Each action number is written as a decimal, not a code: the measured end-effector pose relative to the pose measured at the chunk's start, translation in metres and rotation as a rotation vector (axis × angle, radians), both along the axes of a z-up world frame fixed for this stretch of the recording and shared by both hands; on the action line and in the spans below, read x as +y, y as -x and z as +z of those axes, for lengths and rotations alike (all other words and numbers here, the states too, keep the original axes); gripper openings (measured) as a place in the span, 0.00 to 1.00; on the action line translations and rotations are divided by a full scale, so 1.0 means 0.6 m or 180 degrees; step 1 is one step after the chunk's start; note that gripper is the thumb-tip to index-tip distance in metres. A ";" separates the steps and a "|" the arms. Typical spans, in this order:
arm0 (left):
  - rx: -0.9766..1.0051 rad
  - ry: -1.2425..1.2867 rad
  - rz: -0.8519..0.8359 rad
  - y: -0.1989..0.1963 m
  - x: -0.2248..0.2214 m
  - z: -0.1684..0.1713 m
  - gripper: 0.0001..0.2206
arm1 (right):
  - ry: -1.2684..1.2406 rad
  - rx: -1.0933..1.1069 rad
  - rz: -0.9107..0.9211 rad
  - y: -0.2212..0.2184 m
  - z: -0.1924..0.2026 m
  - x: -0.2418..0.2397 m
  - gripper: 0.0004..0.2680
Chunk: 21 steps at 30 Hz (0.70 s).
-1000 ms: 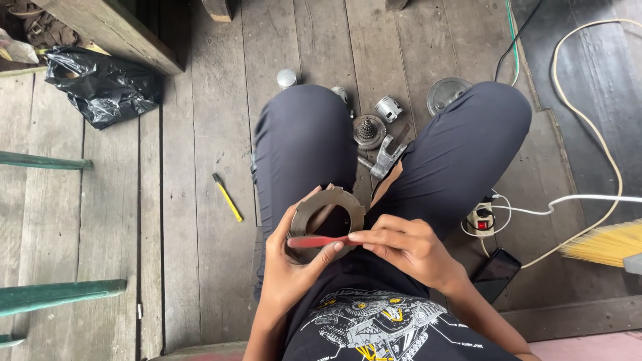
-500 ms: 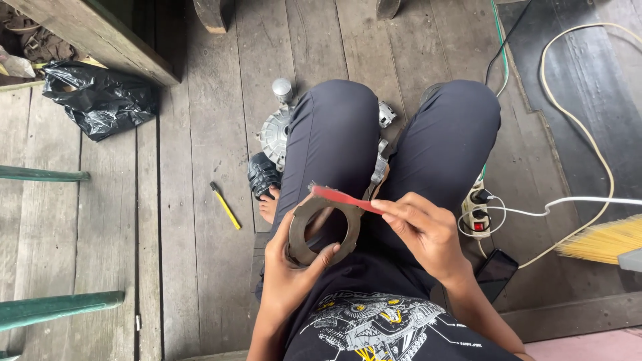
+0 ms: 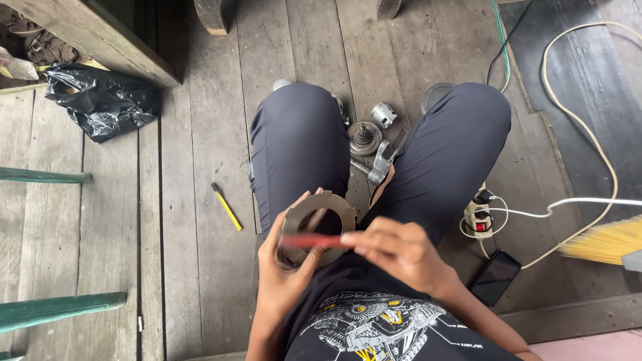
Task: Cleaning the inner surface of a motorcycle clutch plate using a small abrasive tool
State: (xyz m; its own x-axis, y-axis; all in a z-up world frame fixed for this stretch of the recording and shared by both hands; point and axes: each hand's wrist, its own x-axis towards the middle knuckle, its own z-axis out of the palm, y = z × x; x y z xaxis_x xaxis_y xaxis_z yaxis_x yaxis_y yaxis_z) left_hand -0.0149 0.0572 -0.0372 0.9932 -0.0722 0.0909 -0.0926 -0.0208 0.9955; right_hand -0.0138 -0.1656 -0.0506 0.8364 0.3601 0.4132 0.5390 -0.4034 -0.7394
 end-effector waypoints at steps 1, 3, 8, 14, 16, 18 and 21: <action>0.0058 0.0395 -0.0136 0.000 -0.001 0.004 0.26 | 0.0044 -0.0078 0.0169 0.001 -0.005 0.002 0.09; 0.0119 0.0792 -0.0276 -0.001 -0.003 0.010 0.26 | 0.0091 -0.0155 0.0334 -0.003 -0.008 0.001 0.09; 0.0065 0.0107 0.0090 0.000 -0.001 -0.005 0.26 | 0.0082 -0.0359 -0.0342 -0.013 -0.007 -0.009 0.09; 0.0285 0.0640 -0.0065 0.001 -0.002 0.000 0.27 | 0.0051 -0.0198 -0.0013 -0.006 -0.019 -0.003 0.10; 0.0217 0.0713 -0.0157 0.000 -0.004 0.014 0.28 | 0.0023 -0.0274 -0.0266 -0.013 -0.016 -0.007 0.08; 0.0146 0.0784 -0.0244 0.000 -0.006 0.017 0.30 | -0.0005 -0.0350 -0.0515 -0.012 -0.014 -0.008 0.08; 0.0414 0.1008 -0.0556 0.000 -0.002 0.014 0.38 | 0.0026 -0.0177 0.0155 -0.004 -0.017 -0.003 0.09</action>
